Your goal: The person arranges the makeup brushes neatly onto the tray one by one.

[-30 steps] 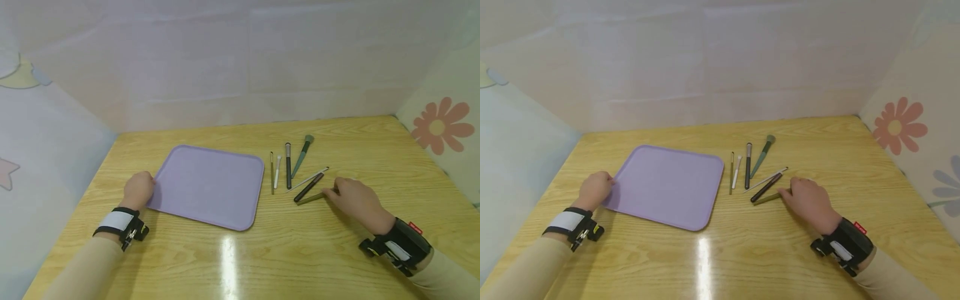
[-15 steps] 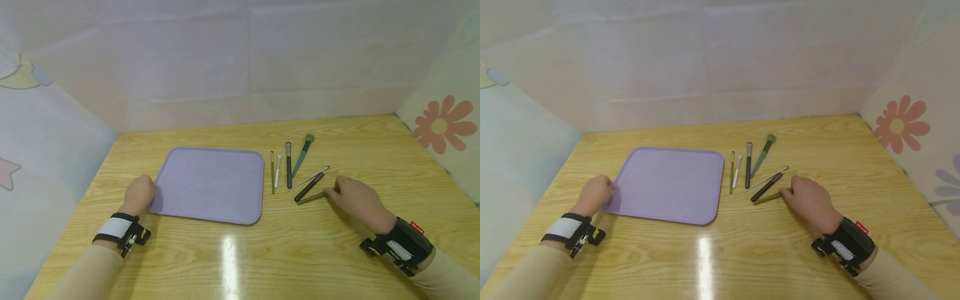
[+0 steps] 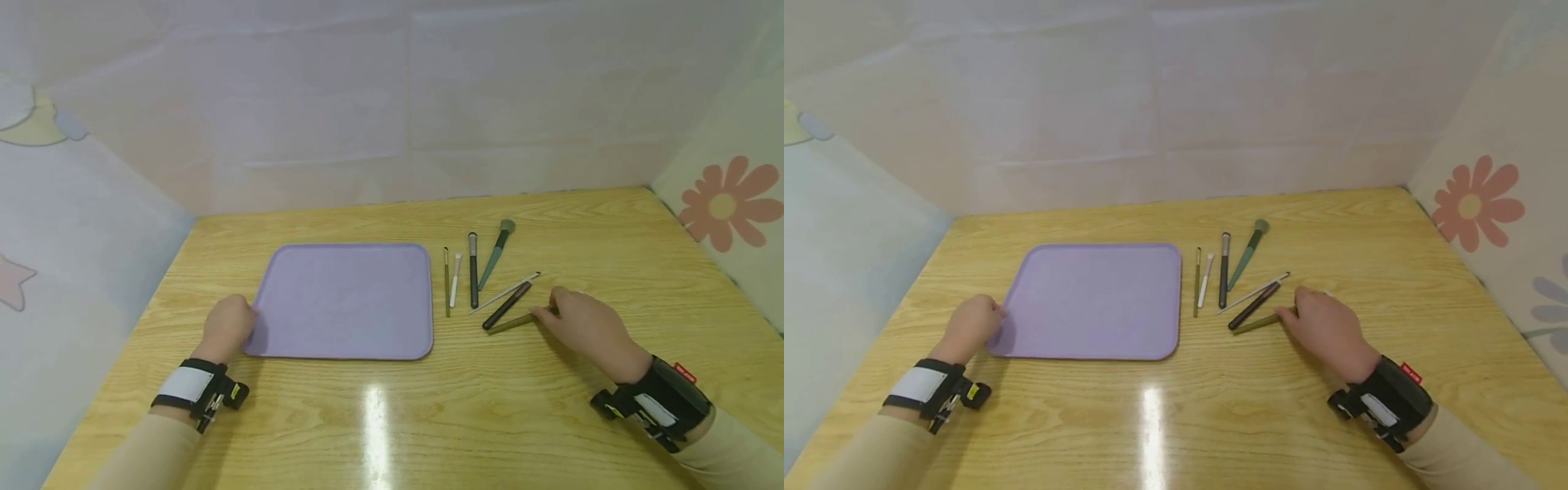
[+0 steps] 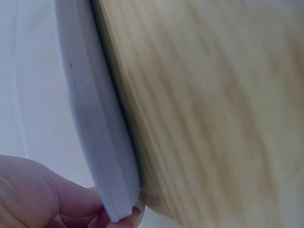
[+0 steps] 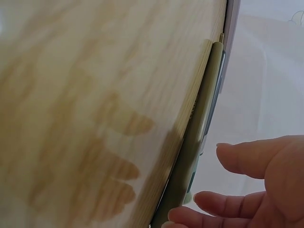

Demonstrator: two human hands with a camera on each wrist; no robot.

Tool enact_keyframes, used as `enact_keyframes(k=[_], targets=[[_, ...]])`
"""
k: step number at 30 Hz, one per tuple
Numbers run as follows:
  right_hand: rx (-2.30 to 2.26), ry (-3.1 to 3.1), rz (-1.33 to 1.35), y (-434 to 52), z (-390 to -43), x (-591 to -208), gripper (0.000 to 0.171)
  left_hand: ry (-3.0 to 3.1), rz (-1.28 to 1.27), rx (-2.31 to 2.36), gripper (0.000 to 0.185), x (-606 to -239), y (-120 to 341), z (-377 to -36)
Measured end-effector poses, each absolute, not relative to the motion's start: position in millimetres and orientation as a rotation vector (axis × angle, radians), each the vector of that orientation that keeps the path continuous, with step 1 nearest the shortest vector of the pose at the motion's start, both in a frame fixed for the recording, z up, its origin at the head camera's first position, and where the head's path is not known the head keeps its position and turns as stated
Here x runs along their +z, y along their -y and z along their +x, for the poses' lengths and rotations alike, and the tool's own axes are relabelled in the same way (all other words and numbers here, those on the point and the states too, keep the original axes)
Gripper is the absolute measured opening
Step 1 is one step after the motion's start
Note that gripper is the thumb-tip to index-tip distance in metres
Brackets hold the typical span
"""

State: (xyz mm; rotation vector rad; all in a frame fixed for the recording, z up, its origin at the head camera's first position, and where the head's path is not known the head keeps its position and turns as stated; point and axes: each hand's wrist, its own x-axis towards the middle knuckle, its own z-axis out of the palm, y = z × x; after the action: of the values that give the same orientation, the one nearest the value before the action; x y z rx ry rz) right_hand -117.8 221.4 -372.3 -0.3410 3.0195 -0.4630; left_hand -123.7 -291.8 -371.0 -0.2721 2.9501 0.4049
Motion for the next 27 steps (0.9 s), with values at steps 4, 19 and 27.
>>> enact_keyframes(k=[4,19,27], targets=[[-0.437,-3.008,-0.333,-220,-118,-373,0.040,-2.937,-0.292,0.450,0.030,-370,289,-121],[-0.431,-2.890,-0.277,-220,-124,-374,0.055,-2.911,-0.347,0.495,0.031,-367,286,-119],[-0.395,-2.862,-0.231,-221,-130,-374,0.054,-2.903,-0.351,0.485,0.026,-367,284,-120]])
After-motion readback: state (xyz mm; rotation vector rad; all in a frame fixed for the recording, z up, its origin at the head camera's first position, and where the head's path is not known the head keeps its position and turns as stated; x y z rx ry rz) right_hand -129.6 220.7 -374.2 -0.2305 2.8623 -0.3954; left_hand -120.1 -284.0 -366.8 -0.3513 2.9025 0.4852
